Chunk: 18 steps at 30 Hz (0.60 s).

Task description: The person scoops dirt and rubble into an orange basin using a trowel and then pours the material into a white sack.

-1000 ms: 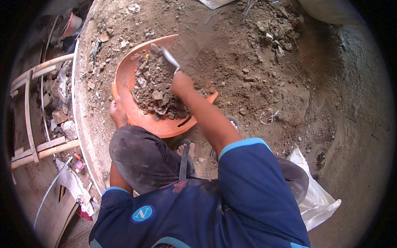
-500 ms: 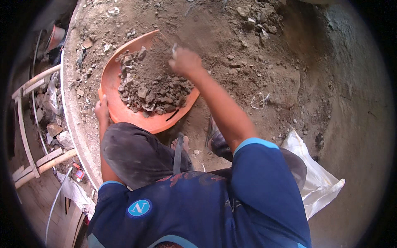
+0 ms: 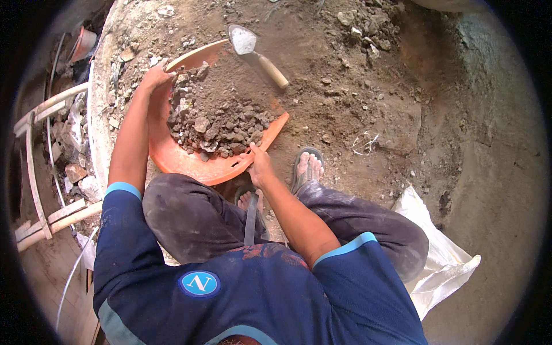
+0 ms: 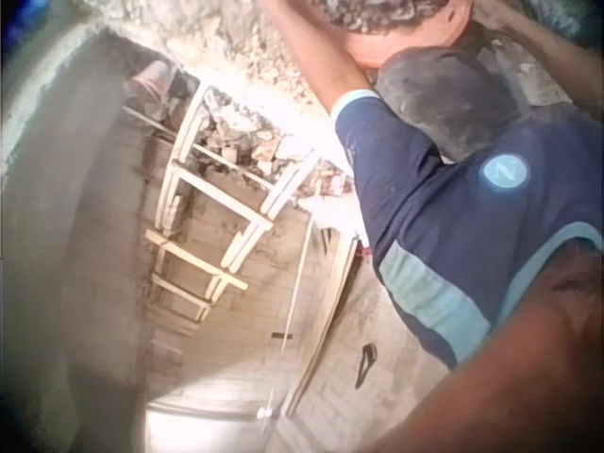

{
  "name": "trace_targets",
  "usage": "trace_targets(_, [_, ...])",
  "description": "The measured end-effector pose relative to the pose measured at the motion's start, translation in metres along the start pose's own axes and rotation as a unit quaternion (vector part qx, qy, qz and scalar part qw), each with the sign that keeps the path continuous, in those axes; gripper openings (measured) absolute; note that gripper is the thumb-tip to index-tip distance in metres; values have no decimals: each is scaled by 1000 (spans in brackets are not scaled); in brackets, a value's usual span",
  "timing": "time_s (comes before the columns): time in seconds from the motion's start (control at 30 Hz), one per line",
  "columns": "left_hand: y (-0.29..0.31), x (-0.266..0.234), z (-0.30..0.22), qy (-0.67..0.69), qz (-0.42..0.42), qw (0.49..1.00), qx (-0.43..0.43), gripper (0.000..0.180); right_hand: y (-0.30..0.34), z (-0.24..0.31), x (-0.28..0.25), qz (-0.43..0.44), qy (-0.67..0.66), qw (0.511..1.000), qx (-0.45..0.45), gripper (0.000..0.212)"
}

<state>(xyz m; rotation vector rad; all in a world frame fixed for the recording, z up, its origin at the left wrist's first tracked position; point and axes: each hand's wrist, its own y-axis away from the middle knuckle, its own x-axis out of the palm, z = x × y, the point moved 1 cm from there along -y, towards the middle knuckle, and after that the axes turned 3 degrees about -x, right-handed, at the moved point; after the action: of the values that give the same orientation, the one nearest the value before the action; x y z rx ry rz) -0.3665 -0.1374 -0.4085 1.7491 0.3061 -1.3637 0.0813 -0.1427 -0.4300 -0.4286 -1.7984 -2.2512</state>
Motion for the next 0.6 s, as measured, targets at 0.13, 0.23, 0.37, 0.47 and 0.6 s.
trace_targets(0.13, [0,10,15,-19,32,999,-3,46,-13,8,8,-16,27,998,-50,20])
trace_targets(0.23, [16,29,43,-25,100,995,-3,32,-15,48,10,-41,78,989,-119,19])
trace_targets(0.37, [92,37,25,252,185,943,-113,24,-13,126,-3,-96,169,972,-130,35])
trace_targets(0.47, [113,45,23,426,184,869,-169,24,-17,144,-13,-83,163,981,-57,53])
trace_targets(0.6, [85,60,17,591,143,780,-148,35,-25,139,-19,-22,94,995,6,68])
